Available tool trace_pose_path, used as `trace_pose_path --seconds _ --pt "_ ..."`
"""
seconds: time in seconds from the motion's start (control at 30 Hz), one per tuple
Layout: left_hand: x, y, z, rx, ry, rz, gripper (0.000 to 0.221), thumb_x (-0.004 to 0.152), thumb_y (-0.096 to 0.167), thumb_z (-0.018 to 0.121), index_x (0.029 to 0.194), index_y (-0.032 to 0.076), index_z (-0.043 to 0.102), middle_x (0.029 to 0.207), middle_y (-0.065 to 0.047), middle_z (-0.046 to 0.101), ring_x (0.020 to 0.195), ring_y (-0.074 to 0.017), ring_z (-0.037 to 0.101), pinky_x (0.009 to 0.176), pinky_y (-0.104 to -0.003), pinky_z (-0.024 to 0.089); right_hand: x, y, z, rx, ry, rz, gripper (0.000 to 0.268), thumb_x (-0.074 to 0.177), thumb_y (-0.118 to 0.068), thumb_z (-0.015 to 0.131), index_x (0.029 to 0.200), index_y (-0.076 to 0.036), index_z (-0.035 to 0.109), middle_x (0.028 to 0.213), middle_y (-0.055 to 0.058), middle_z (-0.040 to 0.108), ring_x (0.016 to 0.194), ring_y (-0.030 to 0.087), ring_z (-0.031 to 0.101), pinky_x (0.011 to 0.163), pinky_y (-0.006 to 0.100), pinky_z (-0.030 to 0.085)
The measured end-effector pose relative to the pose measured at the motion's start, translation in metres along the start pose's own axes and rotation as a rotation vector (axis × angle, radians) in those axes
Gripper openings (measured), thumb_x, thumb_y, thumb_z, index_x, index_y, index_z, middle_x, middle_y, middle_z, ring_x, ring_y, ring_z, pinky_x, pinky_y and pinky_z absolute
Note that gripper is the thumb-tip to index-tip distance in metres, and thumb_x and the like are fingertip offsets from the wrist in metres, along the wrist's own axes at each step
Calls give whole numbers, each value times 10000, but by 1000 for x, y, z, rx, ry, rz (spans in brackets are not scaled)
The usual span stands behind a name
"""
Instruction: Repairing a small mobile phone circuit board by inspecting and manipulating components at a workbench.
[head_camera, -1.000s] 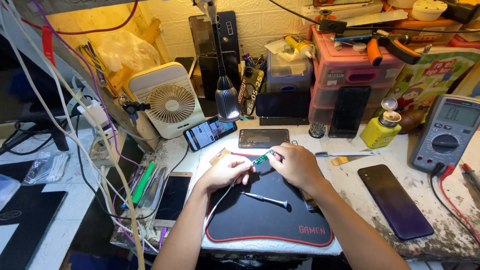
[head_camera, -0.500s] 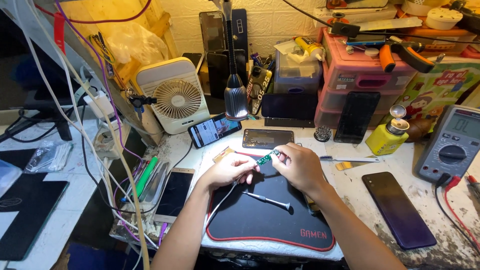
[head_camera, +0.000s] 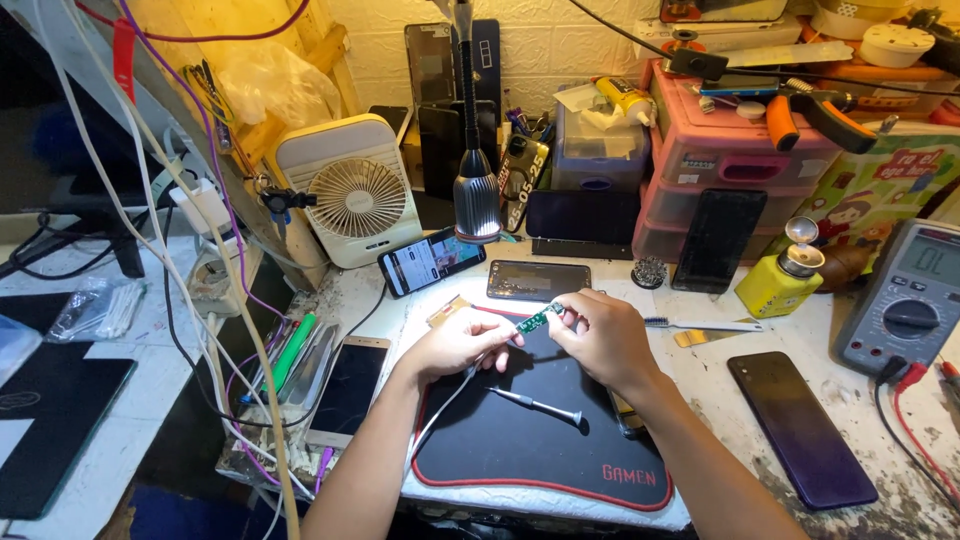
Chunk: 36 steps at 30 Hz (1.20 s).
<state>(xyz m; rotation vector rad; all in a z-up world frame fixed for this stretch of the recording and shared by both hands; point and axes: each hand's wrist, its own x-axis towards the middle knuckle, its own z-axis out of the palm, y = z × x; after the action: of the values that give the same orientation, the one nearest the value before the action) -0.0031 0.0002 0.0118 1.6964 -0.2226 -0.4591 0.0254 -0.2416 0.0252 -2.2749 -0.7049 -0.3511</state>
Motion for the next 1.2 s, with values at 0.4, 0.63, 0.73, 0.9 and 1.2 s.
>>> trace_pose_path --seconds 0.4,0.63,0.73,0.9,1.2 --pt "-9 7 0 -95 -41 138 231 1048 191 597 1102 34 757 763 -89 747 619 -93 595 602 -213 526 -3 18 -1 -8 242 -387 136 846 -139 819 966 -87 783 752 46 713 499 153 618 475 235 533" --pt "-12 9 -1 -132 -92 204 216 1041 191 626 1088 30 762 774 -98 754 640 -83 600 644 -225 538 -6 10 -4 -108 367 -560 181 873 -161 816 1017 -53 792 772 73 697 531 196 629 521 267 558" --pt "-13 9 -1 -154 -102 220 222 1043 191 626 1098 23 762 779 -111 753 637 -94 600 650 -238 540 -8 11 -2 -141 402 -581 189 890 -172 799 1043 -60 789 783 60 685 552 207 632 545 291 568" --pt "-14 9 0 -161 -110 218 220 1045 182 622 1096 19 760 784 -108 755 647 -87 605 665 -240 545 -8 9 -1 -128 408 -594 190 894 -161 798 1044 -44 789 779 77 680 565 215 643 554 300 573" --pt "-12 3 -4 -155 -117 223 252 1062 211 601 1126 25 759 820 -114 758 671 -101 597 692 -256 539 -6 6 -4 -80 342 -547 191 892 -166 801 1031 -36 785 780 114 691 569 240 660 542 301 573"
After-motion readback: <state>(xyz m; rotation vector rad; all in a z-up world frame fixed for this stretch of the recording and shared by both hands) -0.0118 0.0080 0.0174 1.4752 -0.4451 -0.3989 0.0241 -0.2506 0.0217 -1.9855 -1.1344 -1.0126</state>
